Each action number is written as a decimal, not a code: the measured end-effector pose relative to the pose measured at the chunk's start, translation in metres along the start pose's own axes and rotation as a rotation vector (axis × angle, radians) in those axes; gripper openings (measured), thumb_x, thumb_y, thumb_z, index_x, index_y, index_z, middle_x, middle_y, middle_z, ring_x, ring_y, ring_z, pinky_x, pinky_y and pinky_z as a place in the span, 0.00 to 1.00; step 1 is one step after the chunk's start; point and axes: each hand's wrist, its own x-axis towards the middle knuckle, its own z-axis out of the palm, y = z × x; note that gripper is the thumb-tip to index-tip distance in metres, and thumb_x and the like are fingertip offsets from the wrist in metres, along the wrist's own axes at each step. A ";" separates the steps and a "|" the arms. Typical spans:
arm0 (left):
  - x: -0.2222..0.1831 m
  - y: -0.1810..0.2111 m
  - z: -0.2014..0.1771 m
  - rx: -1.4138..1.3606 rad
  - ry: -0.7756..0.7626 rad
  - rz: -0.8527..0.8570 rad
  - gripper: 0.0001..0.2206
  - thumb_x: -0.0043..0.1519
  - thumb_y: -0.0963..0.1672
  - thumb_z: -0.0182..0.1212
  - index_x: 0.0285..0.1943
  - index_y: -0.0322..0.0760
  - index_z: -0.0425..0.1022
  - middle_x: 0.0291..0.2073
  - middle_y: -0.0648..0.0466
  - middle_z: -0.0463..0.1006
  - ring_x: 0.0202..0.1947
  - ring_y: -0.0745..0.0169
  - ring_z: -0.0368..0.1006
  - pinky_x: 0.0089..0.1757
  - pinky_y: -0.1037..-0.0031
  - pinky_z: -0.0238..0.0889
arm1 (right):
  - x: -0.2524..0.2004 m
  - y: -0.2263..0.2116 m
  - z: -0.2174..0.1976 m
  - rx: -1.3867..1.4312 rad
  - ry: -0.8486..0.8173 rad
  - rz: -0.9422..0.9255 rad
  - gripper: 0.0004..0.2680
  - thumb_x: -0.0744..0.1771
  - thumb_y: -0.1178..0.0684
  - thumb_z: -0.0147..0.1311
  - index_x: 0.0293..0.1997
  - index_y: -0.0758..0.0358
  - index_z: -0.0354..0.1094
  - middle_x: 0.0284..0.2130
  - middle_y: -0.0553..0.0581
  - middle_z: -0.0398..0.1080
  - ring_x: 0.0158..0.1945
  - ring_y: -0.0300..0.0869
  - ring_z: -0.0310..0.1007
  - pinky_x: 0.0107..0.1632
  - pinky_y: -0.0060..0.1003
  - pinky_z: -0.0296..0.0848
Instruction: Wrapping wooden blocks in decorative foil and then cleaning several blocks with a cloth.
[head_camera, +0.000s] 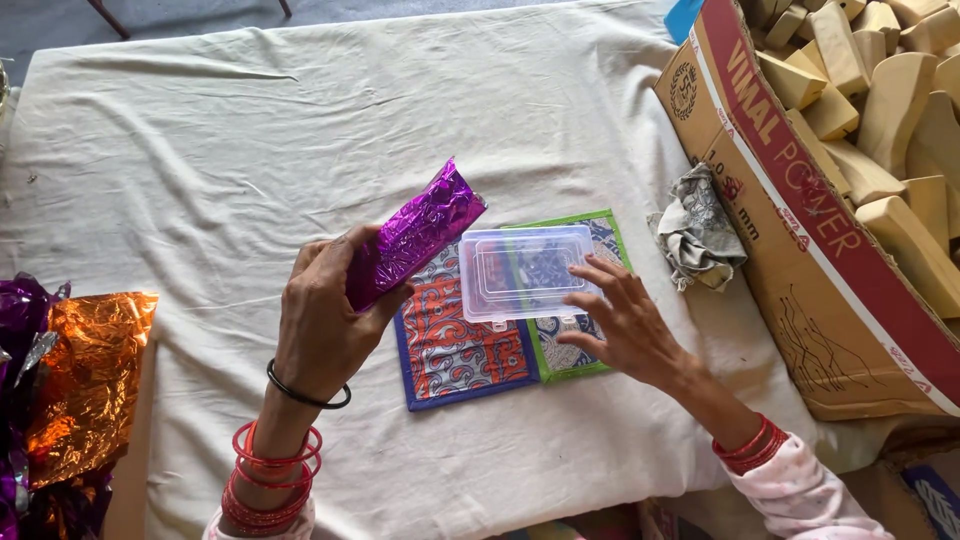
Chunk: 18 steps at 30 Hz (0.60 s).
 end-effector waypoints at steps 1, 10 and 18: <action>0.000 0.000 0.000 0.011 -0.004 0.007 0.28 0.50 0.44 0.78 0.59 0.31 0.74 0.42 0.47 0.81 0.44 0.49 0.73 0.46 0.61 0.68 | 0.003 -0.005 0.000 -0.096 -0.009 -0.076 0.22 0.63 0.40 0.62 0.60 0.54 0.63 0.59 0.63 0.66 0.65 0.57 0.65 0.68 0.53 0.65; -0.001 0.006 -0.006 -0.006 0.031 0.021 0.28 0.49 0.44 0.79 0.59 0.32 0.74 0.43 0.46 0.81 0.46 0.49 0.73 0.46 0.63 0.69 | 0.029 -0.004 -0.010 -0.374 -0.018 -0.177 0.19 0.66 0.48 0.59 0.66 0.54 0.65 0.57 0.64 0.68 0.59 0.56 0.72 0.60 0.53 0.73; 0.001 0.012 -0.022 -0.030 0.059 -0.090 0.27 0.51 0.43 0.78 0.60 0.37 0.75 0.41 0.48 0.81 0.43 0.53 0.74 0.44 0.65 0.71 | 0.012 -0.009 -0.010 0.673 -0.033 0.583 0.15 0.69 0.49 0.52 0.61 0.61 0.60 0.45 0.66 0.74 0.48 0.53 0.79 0.47 0.49 0.82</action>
